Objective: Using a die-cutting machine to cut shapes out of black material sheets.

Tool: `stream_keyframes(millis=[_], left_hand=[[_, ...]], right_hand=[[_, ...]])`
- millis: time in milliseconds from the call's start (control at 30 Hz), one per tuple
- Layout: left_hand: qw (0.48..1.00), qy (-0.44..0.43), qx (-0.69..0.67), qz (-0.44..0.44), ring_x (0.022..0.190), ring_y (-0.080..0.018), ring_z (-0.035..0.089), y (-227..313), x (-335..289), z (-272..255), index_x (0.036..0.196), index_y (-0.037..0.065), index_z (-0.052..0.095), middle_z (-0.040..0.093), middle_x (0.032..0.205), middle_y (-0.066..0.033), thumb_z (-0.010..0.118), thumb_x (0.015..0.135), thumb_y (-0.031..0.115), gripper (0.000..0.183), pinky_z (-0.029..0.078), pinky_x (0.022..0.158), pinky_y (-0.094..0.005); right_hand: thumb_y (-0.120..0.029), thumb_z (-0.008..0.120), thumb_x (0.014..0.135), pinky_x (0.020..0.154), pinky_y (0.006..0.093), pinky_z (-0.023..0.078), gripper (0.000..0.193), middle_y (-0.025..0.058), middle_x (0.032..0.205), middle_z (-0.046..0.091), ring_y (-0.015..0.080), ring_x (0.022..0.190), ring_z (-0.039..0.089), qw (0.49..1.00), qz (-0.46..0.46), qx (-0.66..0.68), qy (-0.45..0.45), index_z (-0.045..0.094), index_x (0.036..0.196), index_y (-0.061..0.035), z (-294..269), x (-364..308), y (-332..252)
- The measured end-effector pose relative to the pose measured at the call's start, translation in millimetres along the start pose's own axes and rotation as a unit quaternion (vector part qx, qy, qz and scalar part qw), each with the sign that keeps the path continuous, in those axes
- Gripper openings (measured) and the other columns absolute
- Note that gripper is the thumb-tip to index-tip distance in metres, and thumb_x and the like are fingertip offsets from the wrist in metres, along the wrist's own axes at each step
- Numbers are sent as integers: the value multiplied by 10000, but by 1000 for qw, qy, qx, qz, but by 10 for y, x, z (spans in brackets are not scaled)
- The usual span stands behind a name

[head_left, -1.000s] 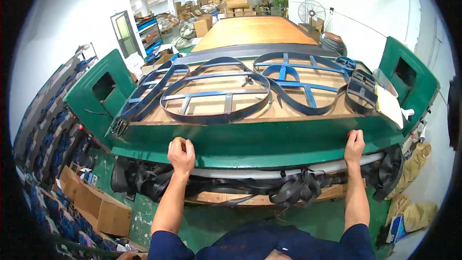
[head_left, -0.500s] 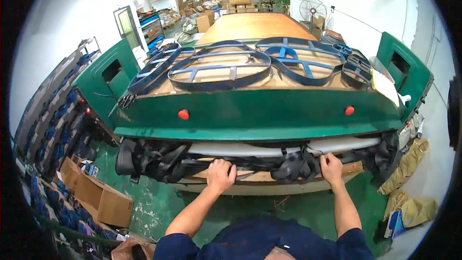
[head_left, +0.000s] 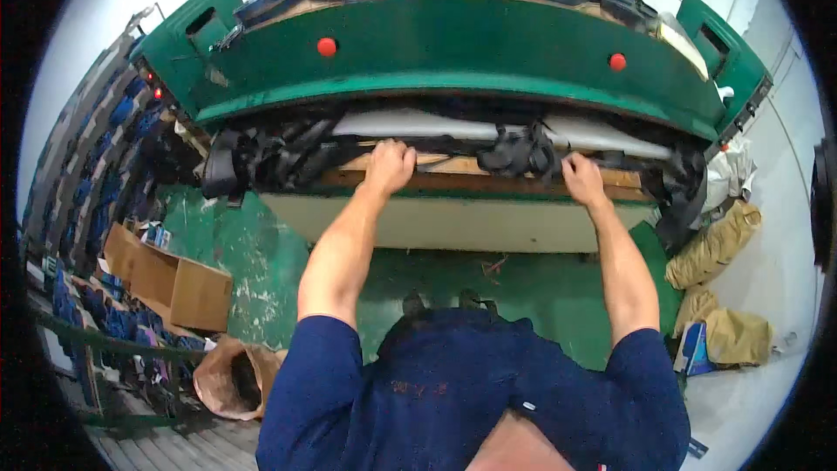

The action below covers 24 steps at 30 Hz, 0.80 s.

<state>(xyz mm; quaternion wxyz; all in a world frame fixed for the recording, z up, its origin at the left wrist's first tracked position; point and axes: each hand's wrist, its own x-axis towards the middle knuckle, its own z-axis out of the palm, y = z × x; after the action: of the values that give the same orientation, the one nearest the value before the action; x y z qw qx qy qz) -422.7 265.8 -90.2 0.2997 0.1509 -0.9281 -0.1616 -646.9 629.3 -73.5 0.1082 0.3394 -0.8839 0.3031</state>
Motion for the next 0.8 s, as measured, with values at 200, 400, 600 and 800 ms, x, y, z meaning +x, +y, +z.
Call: stream_keyframes(millis=[200, 400, 600, 800], left_hand=[[999, -27, 23, -36, 896, -443, 579, 65, -203, 15, 800, -29, 662, 639, 897, -263, 542, 925, 266, 342, 457, 845, -540], [999, 22, 27, 11, 845, -408, 564, 219, -503, -206, 779, 4, 645, 605, 808, -212, 569, 931, 211, 267, 459, 781, -514], [999, 27, 0, 36, 794, -393, 560, 422, -928, -427, 729, 12, 630, 594, 777, -192, 641, 865, 140, 187, 450, 712, -502], [996, -43, -43, 61, 787, -361, 572, 598, -1473, -829, 740, 37, 632, 591, 762, -158, 663, 838, 152, 155, 455, 698, -482]], right_hand=[[-231, 573, 909, 806, 523, 486, 240, 232, 884, 686, 431, 886, 638, 1000, -5, -14, -23, 665, 902, -9, 4, -178, 57], [-195, 585, 905, 780, 502, 472, 193, 208, 873, 673, 411, 877, 623, 999, -51, 3, -4, 650, 888, -13, -238, -531, -120], [-144, 611, 890, 771, 485, 464, 127, 169, 835, 660, 377, 832, 619, 998, -59, -7, 21, 649, 858, -27, -374, -955, -265], [-154, 628, 914, 636, 349, 489, 182, 160, 781, 673, 229, 691, 642, 982, 161, 58, -84, 665, 904, 24, -709, -1486, -531]])
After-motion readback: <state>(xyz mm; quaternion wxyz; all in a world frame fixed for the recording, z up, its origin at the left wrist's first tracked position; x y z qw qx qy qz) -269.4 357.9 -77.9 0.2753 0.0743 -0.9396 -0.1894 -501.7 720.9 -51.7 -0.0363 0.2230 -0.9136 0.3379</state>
